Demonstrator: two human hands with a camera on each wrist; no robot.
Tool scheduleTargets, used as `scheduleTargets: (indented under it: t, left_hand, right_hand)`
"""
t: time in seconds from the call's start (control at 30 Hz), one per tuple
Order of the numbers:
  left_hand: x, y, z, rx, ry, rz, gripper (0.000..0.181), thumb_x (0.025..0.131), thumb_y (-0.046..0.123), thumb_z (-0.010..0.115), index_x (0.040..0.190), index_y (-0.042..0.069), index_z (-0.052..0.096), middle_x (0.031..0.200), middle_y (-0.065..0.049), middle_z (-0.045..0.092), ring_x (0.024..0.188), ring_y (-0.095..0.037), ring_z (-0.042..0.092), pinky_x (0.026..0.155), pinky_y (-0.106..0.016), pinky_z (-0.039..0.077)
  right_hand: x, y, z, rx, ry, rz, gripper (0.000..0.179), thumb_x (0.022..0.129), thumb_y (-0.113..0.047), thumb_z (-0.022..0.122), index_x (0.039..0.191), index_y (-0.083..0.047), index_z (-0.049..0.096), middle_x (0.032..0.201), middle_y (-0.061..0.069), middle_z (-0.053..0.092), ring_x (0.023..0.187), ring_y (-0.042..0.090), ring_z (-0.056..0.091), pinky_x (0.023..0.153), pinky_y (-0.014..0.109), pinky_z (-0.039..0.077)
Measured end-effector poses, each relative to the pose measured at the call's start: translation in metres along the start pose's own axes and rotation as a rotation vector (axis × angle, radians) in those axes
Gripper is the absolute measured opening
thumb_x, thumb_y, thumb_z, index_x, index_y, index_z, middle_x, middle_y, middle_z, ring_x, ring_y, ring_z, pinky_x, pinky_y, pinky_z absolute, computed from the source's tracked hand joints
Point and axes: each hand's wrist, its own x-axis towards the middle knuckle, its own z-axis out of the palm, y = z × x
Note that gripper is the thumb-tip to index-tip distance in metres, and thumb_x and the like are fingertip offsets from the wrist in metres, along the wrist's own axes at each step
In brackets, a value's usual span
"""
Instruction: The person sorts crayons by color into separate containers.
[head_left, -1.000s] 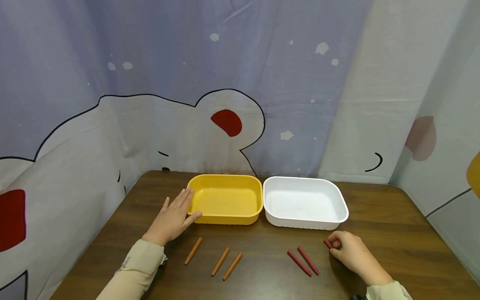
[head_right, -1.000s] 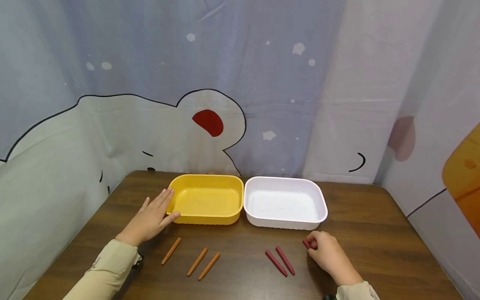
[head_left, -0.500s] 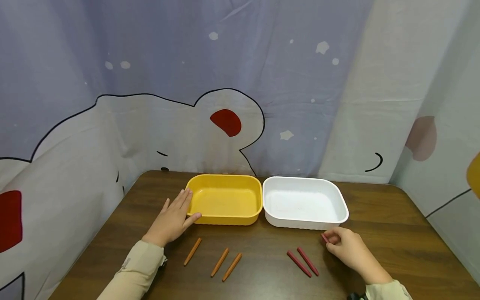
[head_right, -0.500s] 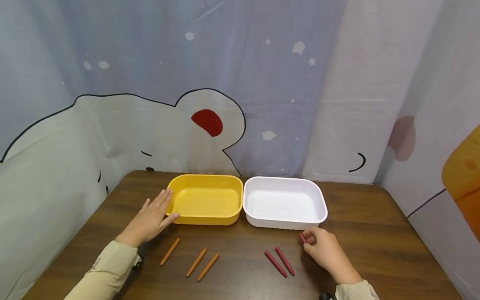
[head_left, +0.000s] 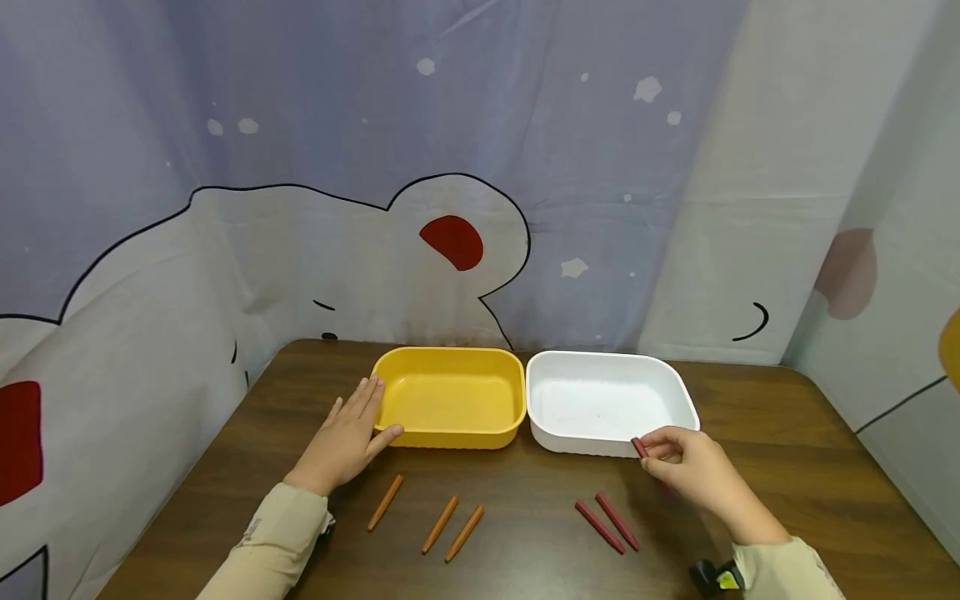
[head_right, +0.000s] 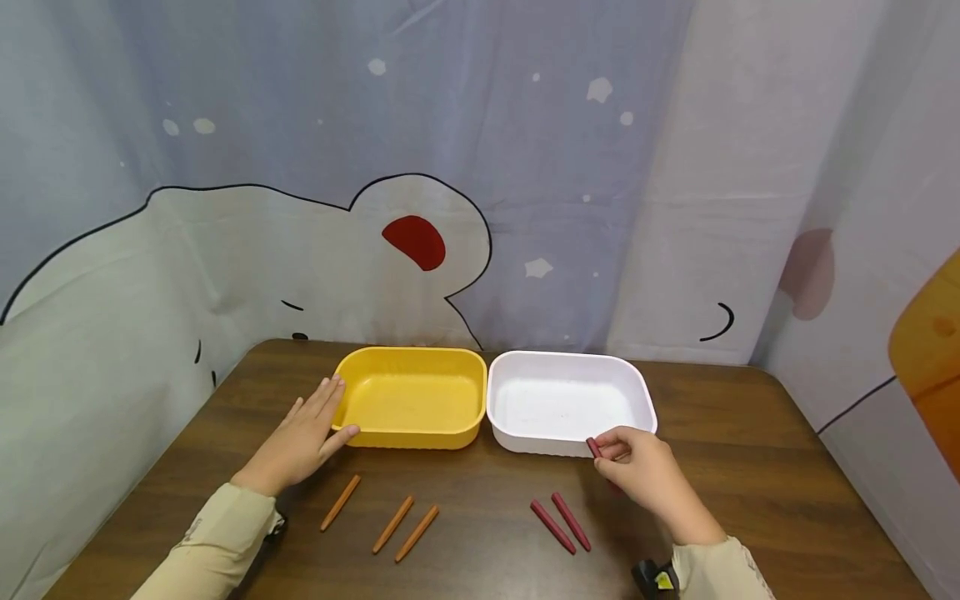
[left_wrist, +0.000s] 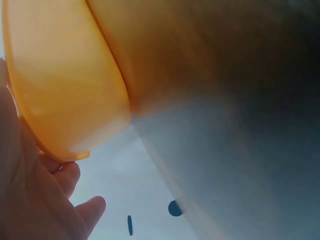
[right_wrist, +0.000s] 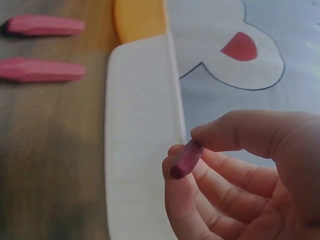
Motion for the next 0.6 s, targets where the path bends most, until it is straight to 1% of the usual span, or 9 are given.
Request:
scheduleTargets:
  t: [0.13,0.27,0.37,0.6]
  left_hand:
    - [0.000,0.000,0.000,0.001,0.004,0.005,0.083,0.104,0.050,0.050,0.157,-0.007,0.023,0.165,-0.022,0.021,0.153,-0.038,0.017,0.119,-0.064,0.018]
    - [0.001,0.000,0.000,-0.002,0.012,0.013,0.083,0.104,0.050,0.051,0.157,-0.007,0.023,0.165,-0.023,0.021,0.153,-0.038,0.017,0.119,-0.064,0.019]
    - [0.001,0.000,0.000,-0.005,0.012,0.016,0.083,0.104,0.050,0.051,0.157,-0.008,0.023,0.165,-0.023,0.021,0.153,-0.039,0.017,0.119,-0.064,0.020]
    - [0.000,0.001,0.000,-0.008,0.011,0.014,0.082,0.104,0.049,0.052,0.157,-0.008,0.024,0.164,-0.023,0.021,0.153,-0.039,0.017,0.119,-0.063,0.021]
  right_hand:
    - [0.007,-0.008,-0.004,0.040,-0.002,-0.024,0.020,0.085,-0.003,0.076,0.102,0.006,0.072,0.087,0.007,0.074,0.074,0.013,0.069,0.063,0.023,0.055]
    - [0.016,-0.014,-0.006,0.081,0.007,-0.040,0.022,0.086,-0.003,0.076,0.104,0.008,0.071,0.088,0.010,0.074,0.073,0.011,0.069,0.062,0.023,0.055]
    - [0.023,-0.018,-0.007,0.140,-0.005,-0.023,0.025,0.087,-0.002,0.075,0.108,0.011,0.070,0.091,0.014,0.074,0.074,0.011,0.069,0.062,0.025,0.057]
    - [0.042,-0.023,-0.002,0.280,-0.031,0.029,0.030,0.090,-0.003,0.072,0.114,0.014,0.065,0.097,0.019,0.074,0.078,0.011,0.070,0.067,0.029,0.061]
